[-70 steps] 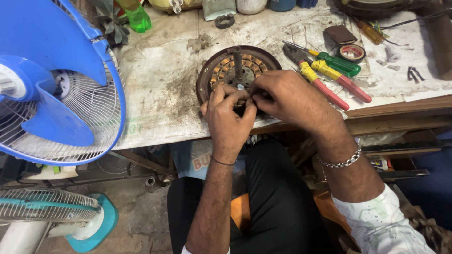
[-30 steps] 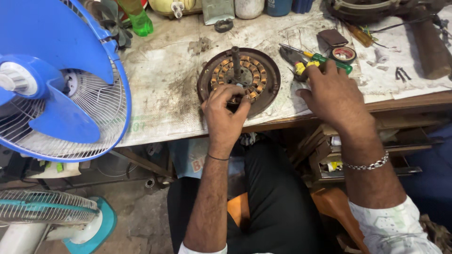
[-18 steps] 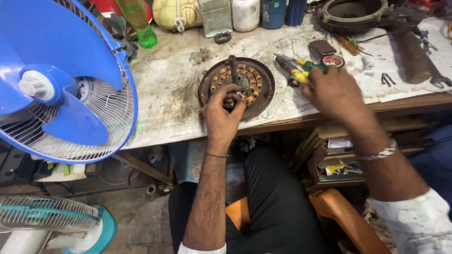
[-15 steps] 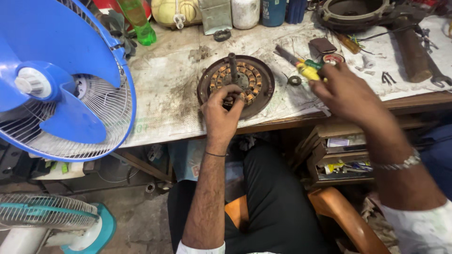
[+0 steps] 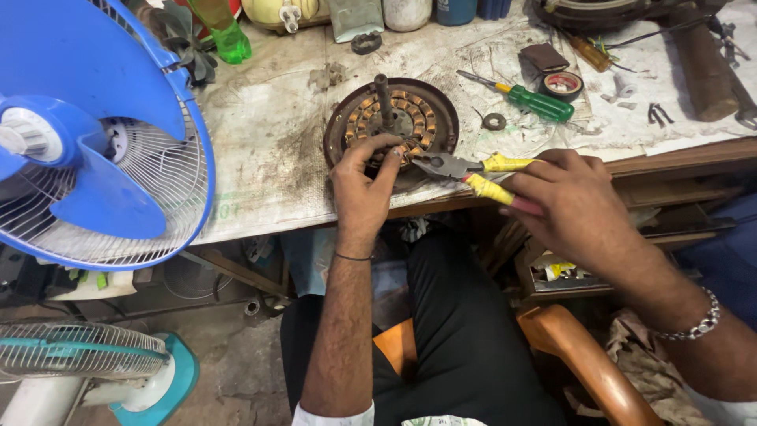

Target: The person works on a circular electrical component, likely a fan motor stator, on a cluttered workbench. They use pliers to strip and cut wires, a sanding block to clean surfaces, and their hands to connect and arrange wires on the component.

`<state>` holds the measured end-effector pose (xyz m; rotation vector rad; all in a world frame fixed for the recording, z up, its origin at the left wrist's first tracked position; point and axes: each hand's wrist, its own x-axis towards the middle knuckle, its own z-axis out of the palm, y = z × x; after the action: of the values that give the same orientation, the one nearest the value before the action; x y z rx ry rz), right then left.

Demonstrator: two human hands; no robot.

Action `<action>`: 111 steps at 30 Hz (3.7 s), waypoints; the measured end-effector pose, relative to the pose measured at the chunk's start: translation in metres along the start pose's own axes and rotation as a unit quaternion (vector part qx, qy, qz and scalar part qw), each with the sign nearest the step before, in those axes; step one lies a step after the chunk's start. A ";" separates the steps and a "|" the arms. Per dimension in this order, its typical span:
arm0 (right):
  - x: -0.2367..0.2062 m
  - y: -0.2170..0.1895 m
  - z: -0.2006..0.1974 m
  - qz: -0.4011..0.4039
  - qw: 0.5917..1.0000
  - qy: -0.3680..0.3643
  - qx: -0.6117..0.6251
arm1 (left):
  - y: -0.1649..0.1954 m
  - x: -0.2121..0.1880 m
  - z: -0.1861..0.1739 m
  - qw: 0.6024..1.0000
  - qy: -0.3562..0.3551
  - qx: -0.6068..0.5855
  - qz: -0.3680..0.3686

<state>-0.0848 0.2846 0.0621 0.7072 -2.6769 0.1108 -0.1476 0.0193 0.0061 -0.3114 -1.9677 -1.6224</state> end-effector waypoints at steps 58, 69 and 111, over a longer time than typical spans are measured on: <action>0.015 0.008 -0.007 -0.012 0.999 -0.040 -0.025 | 0.006 -0.001 0.002 0.999 -0.007 0.043 0.017; 0.004 0.014 -0.001 -0.006 0.999 -0.032 -0.039 | 0.008 -0.002 -0.001 0.998 -0.025 0.049 0.020; 0.010 -0.005 -0.006 -0.038 0.997 -0.023 -0.058 | 0.005 -0.005 0.001 0.996 -0.019 0.069 0.053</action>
<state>-0.0885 0.2766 0.0716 0.7820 -2.6696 -0.0804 -0.1415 0.0218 0.0072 -0.3879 -2.0440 -1.4170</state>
